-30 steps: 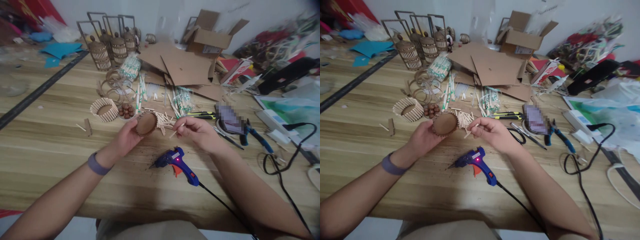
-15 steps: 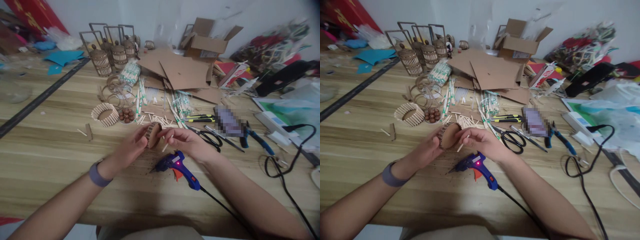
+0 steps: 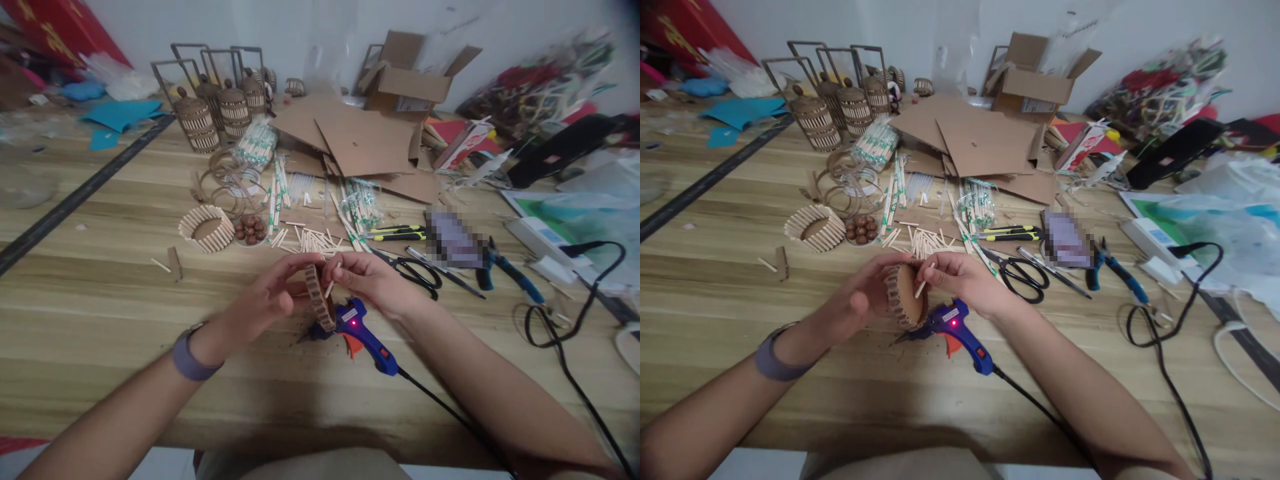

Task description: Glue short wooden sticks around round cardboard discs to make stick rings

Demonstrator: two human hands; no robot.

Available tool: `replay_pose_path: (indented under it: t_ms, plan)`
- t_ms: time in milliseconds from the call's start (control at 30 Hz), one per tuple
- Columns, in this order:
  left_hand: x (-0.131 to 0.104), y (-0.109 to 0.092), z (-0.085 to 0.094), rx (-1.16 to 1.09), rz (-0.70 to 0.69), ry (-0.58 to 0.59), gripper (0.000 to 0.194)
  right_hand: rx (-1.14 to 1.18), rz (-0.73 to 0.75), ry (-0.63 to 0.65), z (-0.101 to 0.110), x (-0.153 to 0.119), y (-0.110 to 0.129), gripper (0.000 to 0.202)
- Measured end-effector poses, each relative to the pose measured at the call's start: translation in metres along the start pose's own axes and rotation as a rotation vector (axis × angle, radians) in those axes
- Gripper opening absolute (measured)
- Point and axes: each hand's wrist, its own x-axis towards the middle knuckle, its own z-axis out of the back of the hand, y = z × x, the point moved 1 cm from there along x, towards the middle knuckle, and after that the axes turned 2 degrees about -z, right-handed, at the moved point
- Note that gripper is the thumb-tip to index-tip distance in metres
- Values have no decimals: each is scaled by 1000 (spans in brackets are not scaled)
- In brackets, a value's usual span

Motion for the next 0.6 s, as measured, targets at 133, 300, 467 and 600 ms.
replay_pose_path:
  t_ms: [133,300,467,600]
  plan:
    - [0,-2,5,38,111,-10,66,-75,-122,160,4,-2,6,39]
    - [4,0,6,29,67,50,54,-77,-96,173,2,-2,11,39]
    - [8,-5,8,115,-79,-24,48,19,-34,62,1,0,10,36]
    - [8,-11,19,363,-76,-96,53,121,5,-110,11,2,9,33]
